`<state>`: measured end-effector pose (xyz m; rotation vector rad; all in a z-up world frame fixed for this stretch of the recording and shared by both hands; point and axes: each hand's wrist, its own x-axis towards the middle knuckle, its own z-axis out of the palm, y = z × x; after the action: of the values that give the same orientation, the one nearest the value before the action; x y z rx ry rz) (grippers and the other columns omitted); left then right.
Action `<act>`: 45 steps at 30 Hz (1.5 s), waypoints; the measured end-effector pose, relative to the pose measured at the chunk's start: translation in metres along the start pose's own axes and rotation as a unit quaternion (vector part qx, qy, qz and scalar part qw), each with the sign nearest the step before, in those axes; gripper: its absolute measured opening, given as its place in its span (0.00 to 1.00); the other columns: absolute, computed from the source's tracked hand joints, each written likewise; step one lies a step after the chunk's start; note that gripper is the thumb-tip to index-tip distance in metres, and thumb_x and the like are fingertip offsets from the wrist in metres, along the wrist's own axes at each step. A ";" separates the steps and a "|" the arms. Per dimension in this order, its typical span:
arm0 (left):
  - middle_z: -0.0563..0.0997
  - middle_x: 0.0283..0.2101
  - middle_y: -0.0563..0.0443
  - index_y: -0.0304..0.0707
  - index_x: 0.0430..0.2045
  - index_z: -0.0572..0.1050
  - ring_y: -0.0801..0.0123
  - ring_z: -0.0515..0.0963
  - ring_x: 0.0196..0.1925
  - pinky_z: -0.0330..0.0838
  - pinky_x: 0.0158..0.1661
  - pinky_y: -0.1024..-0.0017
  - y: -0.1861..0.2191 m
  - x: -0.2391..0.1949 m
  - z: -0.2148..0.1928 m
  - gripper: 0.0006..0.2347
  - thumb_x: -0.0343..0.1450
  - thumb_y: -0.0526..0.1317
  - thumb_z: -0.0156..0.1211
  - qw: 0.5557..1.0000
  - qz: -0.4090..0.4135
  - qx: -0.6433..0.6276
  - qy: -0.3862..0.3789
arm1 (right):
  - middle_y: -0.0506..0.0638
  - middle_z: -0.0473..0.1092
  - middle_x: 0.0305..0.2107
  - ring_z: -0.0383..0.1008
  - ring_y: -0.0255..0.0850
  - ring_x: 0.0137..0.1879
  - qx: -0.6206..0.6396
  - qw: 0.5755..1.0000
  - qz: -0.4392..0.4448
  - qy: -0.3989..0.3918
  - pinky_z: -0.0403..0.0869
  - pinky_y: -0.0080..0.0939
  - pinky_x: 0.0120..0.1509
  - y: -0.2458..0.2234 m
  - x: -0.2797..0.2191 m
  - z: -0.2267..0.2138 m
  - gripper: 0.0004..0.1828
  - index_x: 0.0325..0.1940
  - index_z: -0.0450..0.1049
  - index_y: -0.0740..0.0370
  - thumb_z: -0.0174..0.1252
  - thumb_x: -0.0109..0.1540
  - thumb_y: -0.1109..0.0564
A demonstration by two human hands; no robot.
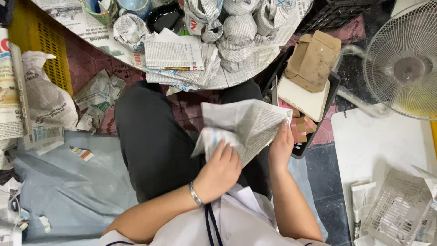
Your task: The person sits on the floor and wraps various ceramic items, including cups, bowls, and plates, using sheets of newspaper. They fold the newspaper around each item to create a protective bundle and place the wrapped items on a nearby table.
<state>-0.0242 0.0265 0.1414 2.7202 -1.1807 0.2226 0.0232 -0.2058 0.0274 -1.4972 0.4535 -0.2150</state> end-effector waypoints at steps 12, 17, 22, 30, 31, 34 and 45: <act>0.83 0.39 0.51 0.46 0.50 0.79 0.59 0.83 0.42 0.76 0.48 0.57 -0.031 0.058 0.088 0.19 0.73 0.56 0.53 0.749 -0.093 -0.629 -0.185 | 0.51 0.74 0.49 0.73 0.37 0.52 0.090 0.987 0.130 0.014 0.72 0.37 0.57 0.033 0.030 -0.015 0.25 0.59 0.72 0.71 0.43 0.73 0.47; 0.76 0.66 0.58 0.60 0.55 0.78 0.57 0.69 0.75 0.60 0.73 0.56 -0.041 0.073 0.128 0.15 0.74 0.45 0.61 0.982 0.007 -0.180 0.063 | 0.53 0.74 0.49 0.72 0.38 0.52 0.016 0.985 0.169 0.029 0.71 0.38 0.57 0.051 0.051 -0.030 0.26 0.57 0.73 0.73 0.46 0.73 0.45; 0.57 0.73 0.42 0.51 0.64 0.69 0.42 0.50 0.76 0.41 0.70 0.37 -0.030 0.075 0.132 0.35 0.61 0.57 0.67 0.965 -0.029 -0.258 -0.018 | 0.51 0.75 0.49 0.73 0.37 0.53 -0.107 0.983 0.146 -0.040 0.70 0.36 0.58 0.075 0.086 -0.059 0.26 0.56 0.74 0.71 0.47 0.71 0.44; 0.54 0.74 0.35 0.44 0.64 0.67 0.35 0.44 0.77 0.30 0.68 0.34 -0.044 0.084 0.127 0.38 0.60 0.62 0.65 0.944 -0.125 -0.291 -0.091 | 0.54 0.80 0.38 0.77 0.38 0.46 -0.384 0.901 0.108 -0.172 0.73 0.40 0.52 0.082 0.125 -0.075 0.21 0.49 0.79 0.67 0.54 0.68 0.46; 0.55 0.74 0.33 0.43 0.64 0.68 0.34 0.44 0.77 0.29 0.68 0.33 -0.045 0.083 0.129 0.38 0.61 0.63 0.64 0.944 -0.117 -0.298 -0.075 | 0.55 0.79 0.38 0.77 0.39 0.45 -0.385 0.906 0.091 -0.148 0.73 0.41 0.50 0.073 0.135 -0.068 0.20 0.51 0.78 0.66 0.55 0.67 0.47; 0.57 0.74 0.32 0.41 0.62 0.70 0.33 0.44 0.77 0.28 0.69 0.32 -0.050 0.082 0.139 0.37 0.62 0.63 0.63 0.944 -0.100 -0.304 -0.077 | 0.55 0.79 0.35 0.78 0.41 0.39 -0.324 0.938 0.090 -0.089 0.75 0.41 0.44 0.021 0.162 -0.048 0.20 0.56 0.75 0.64 0.55 0.66 0.50; 0.59 0.73 0.35 0.41 0.64 0.70 0.36 0.49 0.75 0.31 0.67 0.31 -0.055 0.091 0.175 0.44 0.53 0.66 0.63 0.957 -0.061 -0.262 -0.113 | 0.51 0.76 0.32 0.77 0.34 0.39 -0.393 0.881 -0.228 -0.130 0.72 0.35 0.45 -0.179 0.256 0.150 0.11 0.50 0.78 0.64 0.56 0.72 0.54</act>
<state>0.0899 -0.0383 -0.0154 2.3671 -0.9447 -0.3766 0.3403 -0.1883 0.1660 -2.3939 -0.0706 -0.2008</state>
